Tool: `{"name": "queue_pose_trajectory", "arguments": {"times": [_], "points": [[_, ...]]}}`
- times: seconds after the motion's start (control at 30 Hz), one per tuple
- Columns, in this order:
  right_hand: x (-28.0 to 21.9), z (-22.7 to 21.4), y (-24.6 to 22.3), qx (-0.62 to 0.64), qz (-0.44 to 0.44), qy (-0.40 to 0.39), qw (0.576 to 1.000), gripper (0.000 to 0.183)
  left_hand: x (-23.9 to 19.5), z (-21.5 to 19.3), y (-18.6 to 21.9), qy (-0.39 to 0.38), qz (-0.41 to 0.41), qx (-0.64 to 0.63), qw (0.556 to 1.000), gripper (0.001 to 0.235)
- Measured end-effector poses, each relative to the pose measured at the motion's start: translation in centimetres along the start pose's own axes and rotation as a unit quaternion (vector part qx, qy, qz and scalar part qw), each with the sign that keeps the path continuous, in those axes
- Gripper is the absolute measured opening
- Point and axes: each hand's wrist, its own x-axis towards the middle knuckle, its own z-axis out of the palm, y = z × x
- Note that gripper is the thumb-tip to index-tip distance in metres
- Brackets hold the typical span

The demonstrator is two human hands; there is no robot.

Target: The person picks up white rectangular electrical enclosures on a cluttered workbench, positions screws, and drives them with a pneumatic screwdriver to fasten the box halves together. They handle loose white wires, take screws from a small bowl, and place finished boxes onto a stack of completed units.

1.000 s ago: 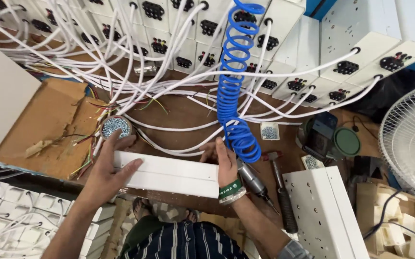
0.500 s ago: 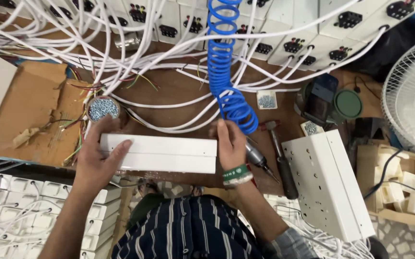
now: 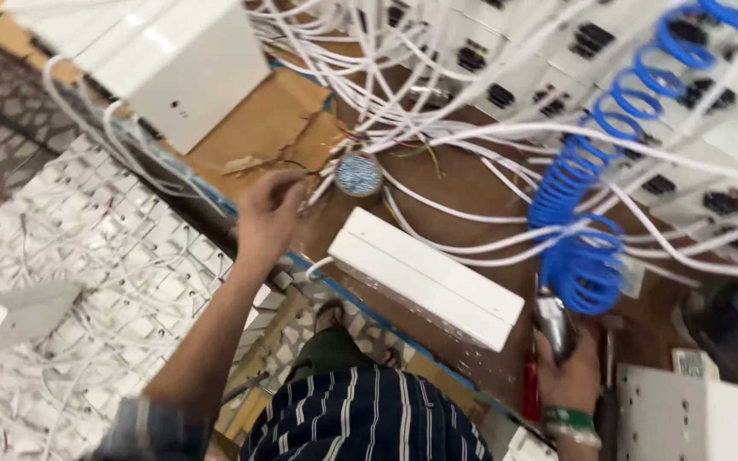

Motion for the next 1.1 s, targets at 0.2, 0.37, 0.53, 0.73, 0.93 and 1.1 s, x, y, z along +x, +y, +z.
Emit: {"name": "queue_pose_trajectory", "arguments": {"times": [0.2, 0.37, 0.53, 0.73, 0.93, 1.1], "points": [[1.6, -5.6, -2.2, 0.327, 0.204, 0.007, 0.923, 0.058, 5.5, 3.9, -1.9, -0.141, 0.077, 0.196, 0.967, 0.023], [1.4, -11.2, -7.2, 0.83, 0.129, -0.112, 0.531, 0.065, 8.7, 8.1, -7.9, -0.275, 0.186, 0.414, 0.848, 0.017], [0.1, -12.7, -12.4, 0.892, 0.06, -0.125, 0.43, 0.059, 8.8, 8.3, -7.2, -0.308, 0.213, 0.351, 0.858, 0.022], [1.0, -13.0, -19.3, 0.901, 0.043, -0.085, 0.423, 0.049, 9.3, 7.8, -5.4, -0.322, 0.212, 0.321, 0.865, 0.013], [3.5, -13.9, -22.3, 0.948, -0.012, -0.092, 0.303, 0.034, 8.7, 5.8, -2.4, -0.285, 0.178, 0.272, 0.902, 0.014], [4.7, -13.9, -22.8, 0.951, -0.007, -0.104, 0.293, 0.03, 9.1, 4.8, -2.3, -0.201, 0.127, 0.141, 0.961, 0.019]]}}
